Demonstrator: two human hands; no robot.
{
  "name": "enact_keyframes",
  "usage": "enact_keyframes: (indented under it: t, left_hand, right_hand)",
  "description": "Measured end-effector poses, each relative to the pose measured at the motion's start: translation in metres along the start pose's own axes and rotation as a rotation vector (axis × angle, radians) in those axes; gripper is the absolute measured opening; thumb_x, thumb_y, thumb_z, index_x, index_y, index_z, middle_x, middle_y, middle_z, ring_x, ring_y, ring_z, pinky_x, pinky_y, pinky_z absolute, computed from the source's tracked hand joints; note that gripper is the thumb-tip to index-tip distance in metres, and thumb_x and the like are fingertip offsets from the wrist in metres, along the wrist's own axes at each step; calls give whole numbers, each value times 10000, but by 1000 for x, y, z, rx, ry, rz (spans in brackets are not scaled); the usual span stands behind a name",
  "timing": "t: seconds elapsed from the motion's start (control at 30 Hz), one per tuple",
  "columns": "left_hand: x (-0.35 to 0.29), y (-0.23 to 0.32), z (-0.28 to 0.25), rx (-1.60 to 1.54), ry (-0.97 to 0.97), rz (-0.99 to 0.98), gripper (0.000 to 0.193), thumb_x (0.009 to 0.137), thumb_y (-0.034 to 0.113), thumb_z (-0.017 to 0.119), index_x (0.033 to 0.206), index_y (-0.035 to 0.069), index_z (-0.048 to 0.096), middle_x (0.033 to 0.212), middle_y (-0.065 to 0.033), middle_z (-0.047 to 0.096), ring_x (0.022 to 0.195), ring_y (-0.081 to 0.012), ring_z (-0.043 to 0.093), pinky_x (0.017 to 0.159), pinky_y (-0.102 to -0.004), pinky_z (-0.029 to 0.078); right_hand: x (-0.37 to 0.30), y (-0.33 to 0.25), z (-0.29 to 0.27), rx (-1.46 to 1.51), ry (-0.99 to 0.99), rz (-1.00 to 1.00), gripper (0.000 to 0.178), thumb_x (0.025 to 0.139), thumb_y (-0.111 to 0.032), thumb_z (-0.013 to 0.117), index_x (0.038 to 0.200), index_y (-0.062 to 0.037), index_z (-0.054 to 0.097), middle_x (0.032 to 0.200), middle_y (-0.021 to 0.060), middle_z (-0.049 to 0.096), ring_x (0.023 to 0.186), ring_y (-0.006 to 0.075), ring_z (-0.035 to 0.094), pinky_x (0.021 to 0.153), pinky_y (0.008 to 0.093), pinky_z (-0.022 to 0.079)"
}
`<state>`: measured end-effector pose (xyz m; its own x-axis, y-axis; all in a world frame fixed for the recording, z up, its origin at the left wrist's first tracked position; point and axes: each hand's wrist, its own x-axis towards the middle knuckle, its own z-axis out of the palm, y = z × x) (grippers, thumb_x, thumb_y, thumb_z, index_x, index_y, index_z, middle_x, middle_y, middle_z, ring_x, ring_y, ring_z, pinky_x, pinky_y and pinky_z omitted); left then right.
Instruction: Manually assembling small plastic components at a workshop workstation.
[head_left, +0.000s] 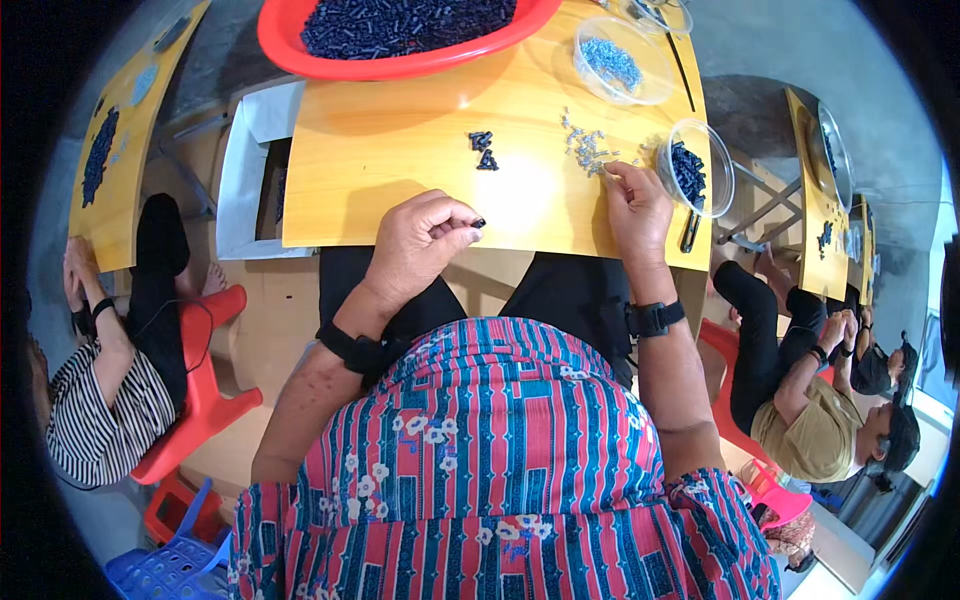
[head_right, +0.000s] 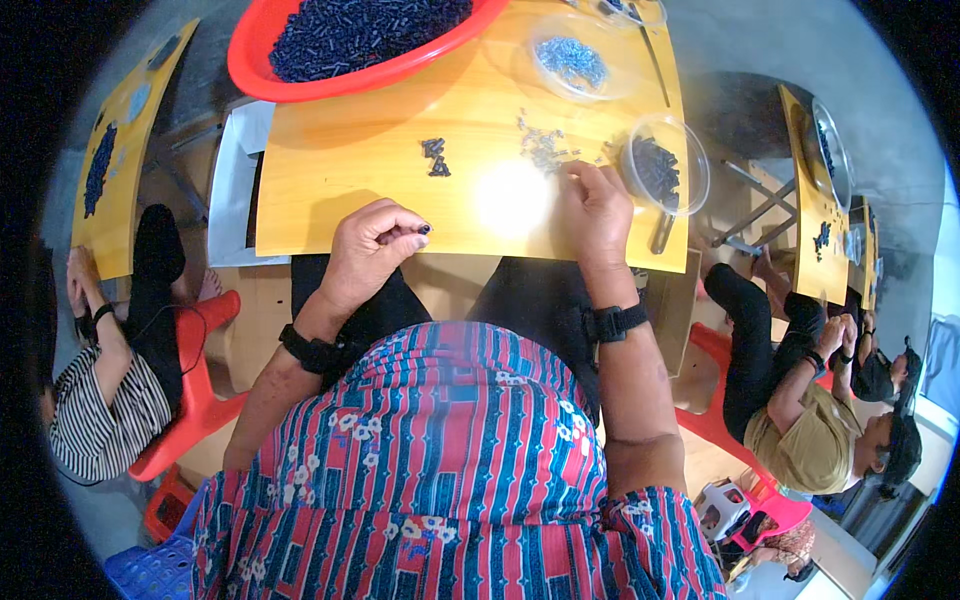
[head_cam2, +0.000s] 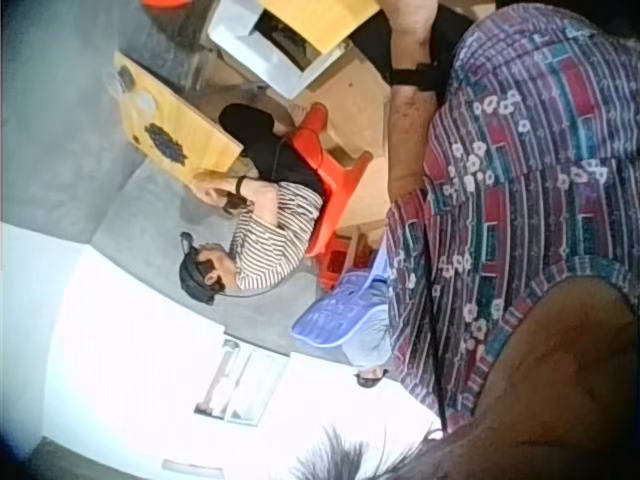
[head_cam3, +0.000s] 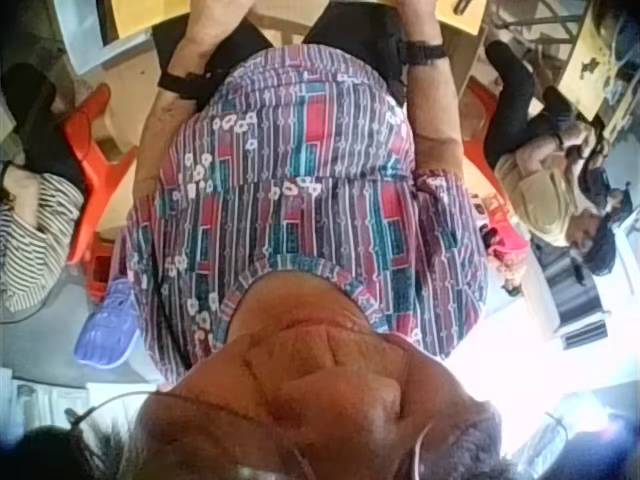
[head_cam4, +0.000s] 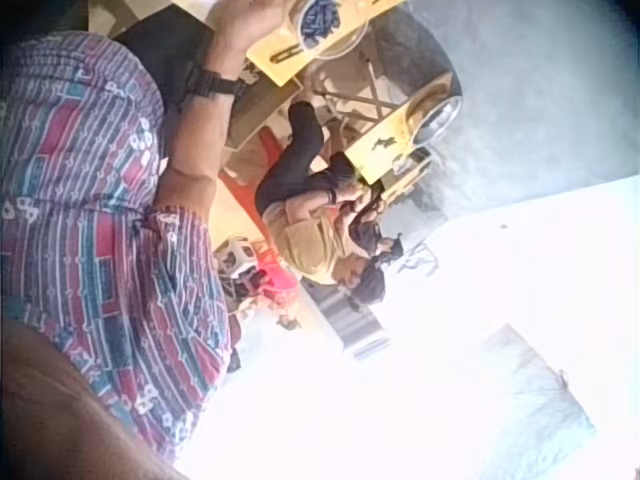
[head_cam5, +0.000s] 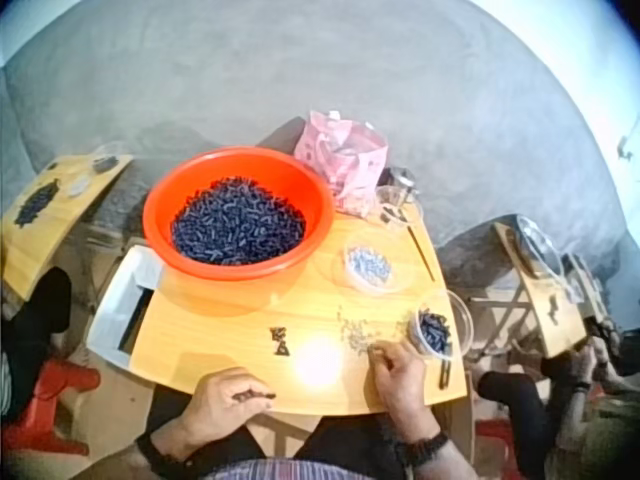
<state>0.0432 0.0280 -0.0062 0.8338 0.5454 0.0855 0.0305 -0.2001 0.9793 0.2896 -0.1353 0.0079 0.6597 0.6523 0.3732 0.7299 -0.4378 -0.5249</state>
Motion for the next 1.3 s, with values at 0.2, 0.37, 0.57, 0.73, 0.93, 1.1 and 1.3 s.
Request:
enact_keyframes:
  t: [0.2, 0.37, 0.57, 0.73, 0.93, 1.1, 1.3]
  left_hand:
    - [-2, 0, -2, 32, -2, -23, 80, 817, 10, 718, 893, 0, 694, 833, -29, 639, 725, -77, 589, 658, -215, 478]
    - [-2, 2, -2, 39, -12, -27, 78, 816, 12, 718, 890, 2, 695, 829, -29, 636, 728, -77, 589, 663, -216, 479]
    - [-1, 2, -2, 35, -2, -9, 77, 820, 19, 712, 893, 4, 694, 826, -25, 632, 722, -72, 581, 660, -217, 474]
    - [-1, -1, -1, 8, -8, -13, 71, 827, 24, 711, 892, 2, 692, 826, -21, 628, 724, -67, 579, 656, -213, 471]
    - [-1, 3, -2, -6, -4, -9, 69, 826, 28, 713, 886, 3, 694, 812, -16, 620, 706, -66, 564, 648, -213, 463]
    - [-3, 0, -2, 9, 22, 3, 77, 821, 33, 716, 884, -3, 692, 798, -14, 613, 695, -61, 555, 638, -215, 456]
    - [-1, -6, 2, -34, 36, 1, 72, 827, 32, 712, 890, 1, 695, 800, -13, 621, 693, -60, 560, 634, -214, 460]
  right_hand:
    - [3, -9, -1, -105, -17, -97, 112, 823, -21, 697, 929, -53, 715, 749, 103, 622, 607, 200, 602, 579, 304, 482]
    - [2, -9, -3, -131, -32, -108, 80, 819, -4, 679, 887, -35, 708, 753, 110, 626, 619, 217, 615, 586, 308, 487]
    - [-2, -5, -7, -101, -76, -103, 65, 804, 4, 662, 859, -11, 692, 763, 133, 618, 623, 219, 622, 596, 312, 493]
    - [-1, -12, -14, -111, -146, -110, 17, 781, -15, 640, 774, -4, 629, 772, 158, 605, 679, 308, 625, 616, 377, 499]
    - [-1, -16, -17, -172, -194, -240, 98, 718, 46, 587, 788, -13, 620, 782, 164, 607, 710, 358, 621, 631, 397, 508]
    - [-3, -27, -16, -253, -253, -248, 91, 749, 29, 577, 810, -29, 612, 812, 160, 614, 727, 371, 620, 639, 426, 505]
    - [-6, -44, -21, -42, -251, -236, 192, 821, 58, 571, 952, -31, 681, 838, 141, 608, 724, 265, 626, 665, 324, 499]
